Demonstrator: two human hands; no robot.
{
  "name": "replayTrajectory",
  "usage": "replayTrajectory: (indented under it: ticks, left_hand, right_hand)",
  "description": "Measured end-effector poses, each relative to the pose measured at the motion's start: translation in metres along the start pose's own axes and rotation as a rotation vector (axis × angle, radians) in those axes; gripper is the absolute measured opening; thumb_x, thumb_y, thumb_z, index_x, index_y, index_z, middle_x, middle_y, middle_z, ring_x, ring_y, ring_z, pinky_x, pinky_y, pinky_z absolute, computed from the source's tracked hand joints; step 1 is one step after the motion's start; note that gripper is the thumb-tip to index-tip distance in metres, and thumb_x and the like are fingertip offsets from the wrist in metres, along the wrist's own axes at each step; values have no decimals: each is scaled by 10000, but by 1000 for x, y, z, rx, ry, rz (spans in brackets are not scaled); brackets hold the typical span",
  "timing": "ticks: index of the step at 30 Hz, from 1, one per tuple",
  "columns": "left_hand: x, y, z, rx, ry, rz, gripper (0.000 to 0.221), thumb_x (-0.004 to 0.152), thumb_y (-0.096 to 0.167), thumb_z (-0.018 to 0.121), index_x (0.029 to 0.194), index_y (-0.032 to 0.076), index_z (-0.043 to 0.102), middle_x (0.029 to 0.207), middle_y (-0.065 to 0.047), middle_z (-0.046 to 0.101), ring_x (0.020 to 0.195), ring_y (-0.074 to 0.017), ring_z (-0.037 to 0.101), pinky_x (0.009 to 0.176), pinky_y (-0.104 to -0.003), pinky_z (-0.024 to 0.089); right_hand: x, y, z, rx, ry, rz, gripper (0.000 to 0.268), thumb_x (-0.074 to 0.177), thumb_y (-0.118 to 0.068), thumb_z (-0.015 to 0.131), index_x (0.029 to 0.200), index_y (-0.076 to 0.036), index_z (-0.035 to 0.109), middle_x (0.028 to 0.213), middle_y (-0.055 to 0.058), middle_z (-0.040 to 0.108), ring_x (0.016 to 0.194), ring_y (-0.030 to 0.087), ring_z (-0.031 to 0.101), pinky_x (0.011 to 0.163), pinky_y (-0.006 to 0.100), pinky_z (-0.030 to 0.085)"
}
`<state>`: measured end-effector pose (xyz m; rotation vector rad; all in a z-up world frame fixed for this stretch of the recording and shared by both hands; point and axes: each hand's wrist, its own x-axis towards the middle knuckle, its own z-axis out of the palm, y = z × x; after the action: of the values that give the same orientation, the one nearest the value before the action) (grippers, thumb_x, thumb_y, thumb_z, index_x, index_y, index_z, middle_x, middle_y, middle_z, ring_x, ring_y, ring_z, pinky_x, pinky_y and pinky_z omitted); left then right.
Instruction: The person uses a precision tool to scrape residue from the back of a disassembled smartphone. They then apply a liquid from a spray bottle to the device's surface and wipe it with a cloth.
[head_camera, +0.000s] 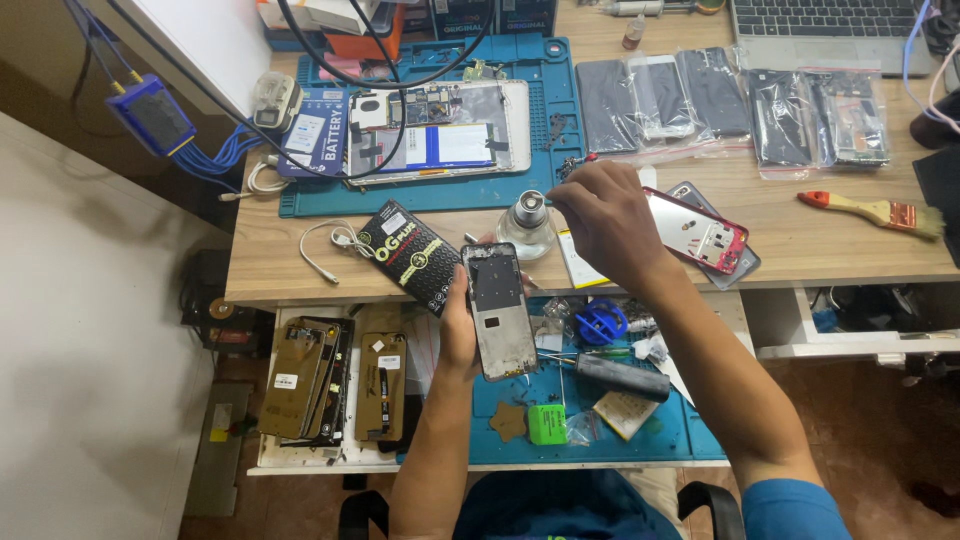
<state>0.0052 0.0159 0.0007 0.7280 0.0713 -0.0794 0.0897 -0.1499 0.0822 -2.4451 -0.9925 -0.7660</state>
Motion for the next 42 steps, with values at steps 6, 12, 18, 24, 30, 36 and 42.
replayTrajectory:
  ticks: [6,12,18,24,30,36,42]
  left_hand:
    - [2,-2,-9,24,36,-21,574,910,485,301,1389,171,346,941,-237,633,806,-290,665,601,-401,565]
    - [1,-1,-6,-15,38,-13,578,905,494,317,1383,171,352,928,-236,629,796,-291,661,573,-403,568]
    - [-1,5,-5,-32,58,11,570,908,481,322,1372,154,373,922,-247,636,795,-290,668,576,-394,573]
    - [-2,7,4,-52,43,57,558,920,446,330,1358,105,384,939,-245,631,804,-288,664,632,-393,573]
    - [-7,21,18,-36,203,76,500,914,430,381,1215,66,544,972,-221,656,785,-270,673,640,-352,573]
    - [-2,10,13,-106,184,47,521,917,457,371,1165,51,582,968,-234,652,800,-300,672,669,-387,565]
    - [0,5,-1,-6,121,98,527,932,431,323,1337,103,399,957,-208,633,781,-250,663,627,-350,571]
  right_hand:
    - [9,12,19,-210,-29,-65,72,842,-118,641,797,-165,610,741,-21,503,808,191,568,758,343,417]
    - [10,7,18,-282,-151,-34,67,827,-153,659,765,-162,633,695,-18,474,781,174,546,829,359,403]
    - [7,-13,-5,-2,-127,-14,66,874,-109,605,833,-154,632,710,1,497,777,190,544,792,348,412]
    - [-24,-21,29,213,-79,-74,58,831,-86,618,799,-135,611,785,46,534,802,267,567,743,382,438]
    - [-46,-37,13,245,-171,-101,125,779,-38,600,767,-161,621,717,16,522,744,216,562,742,364,438]
    - [-50,-38,13,145,-121,-116,107,770,-48,616,802,-149,632,708,18,529,729,219,562,739,383,442]
    - [-61,-40,18,153,-102,-115,133,754,-44,623,818,-160,635,714,11,508,738,216,552,753,380,442]
